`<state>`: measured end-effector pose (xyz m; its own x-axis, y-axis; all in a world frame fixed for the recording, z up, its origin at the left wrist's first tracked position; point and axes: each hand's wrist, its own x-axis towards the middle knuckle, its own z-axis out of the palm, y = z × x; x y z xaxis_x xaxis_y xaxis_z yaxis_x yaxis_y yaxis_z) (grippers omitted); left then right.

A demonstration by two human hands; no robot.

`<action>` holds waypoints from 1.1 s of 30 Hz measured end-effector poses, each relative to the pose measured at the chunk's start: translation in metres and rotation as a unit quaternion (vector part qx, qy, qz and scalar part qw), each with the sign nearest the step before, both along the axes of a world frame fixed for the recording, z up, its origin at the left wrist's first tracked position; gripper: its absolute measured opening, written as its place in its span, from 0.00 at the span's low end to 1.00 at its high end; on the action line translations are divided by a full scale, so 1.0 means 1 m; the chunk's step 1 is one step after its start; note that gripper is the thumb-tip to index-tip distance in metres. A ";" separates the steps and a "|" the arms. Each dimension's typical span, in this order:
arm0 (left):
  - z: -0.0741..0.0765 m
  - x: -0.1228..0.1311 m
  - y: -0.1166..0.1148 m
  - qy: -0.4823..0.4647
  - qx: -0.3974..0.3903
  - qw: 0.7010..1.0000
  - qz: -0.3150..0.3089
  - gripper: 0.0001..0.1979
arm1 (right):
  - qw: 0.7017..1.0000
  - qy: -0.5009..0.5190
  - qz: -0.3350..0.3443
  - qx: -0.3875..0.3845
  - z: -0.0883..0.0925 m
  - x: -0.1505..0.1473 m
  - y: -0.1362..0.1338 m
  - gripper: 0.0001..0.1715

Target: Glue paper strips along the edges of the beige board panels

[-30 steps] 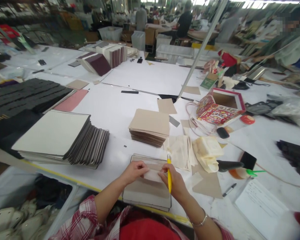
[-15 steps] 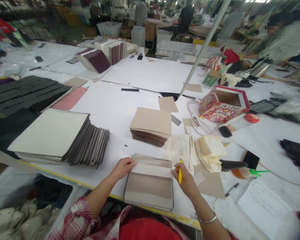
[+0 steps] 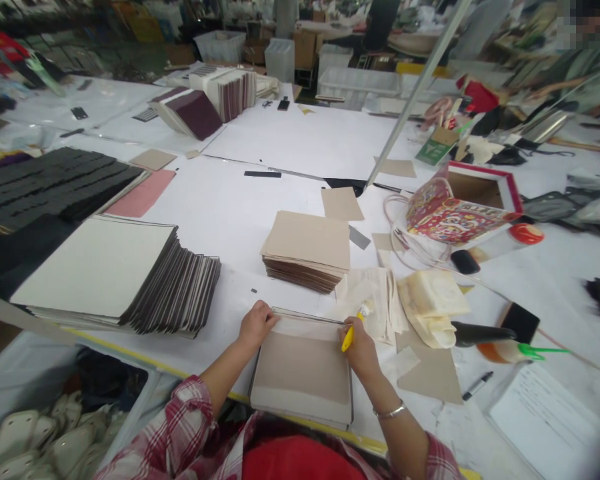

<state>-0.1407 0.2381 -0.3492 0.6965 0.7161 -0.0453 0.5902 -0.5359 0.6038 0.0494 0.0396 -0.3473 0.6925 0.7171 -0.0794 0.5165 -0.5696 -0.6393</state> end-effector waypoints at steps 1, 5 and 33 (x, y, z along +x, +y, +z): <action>-0.001 0.000 0.000 -0.003 0.001 1.000 0.001 0.10 | 1.000 -0.003 -0.001 0.000 0.000 0.000 0.000 0.14; -0.004 0.000 -0.001 -0.022 -0.002 1.000 0.012 0.10 | 1.000 -0.009 -0.015 -0.002 -0.001 -0.002 0.001 0.14; -0.019 0.002 0.007 -0.050 -0.041 0.997 0.032 0.12 | 0.998 -0.016 -0.014 -0.054 0.005 0.001 0.007 0.15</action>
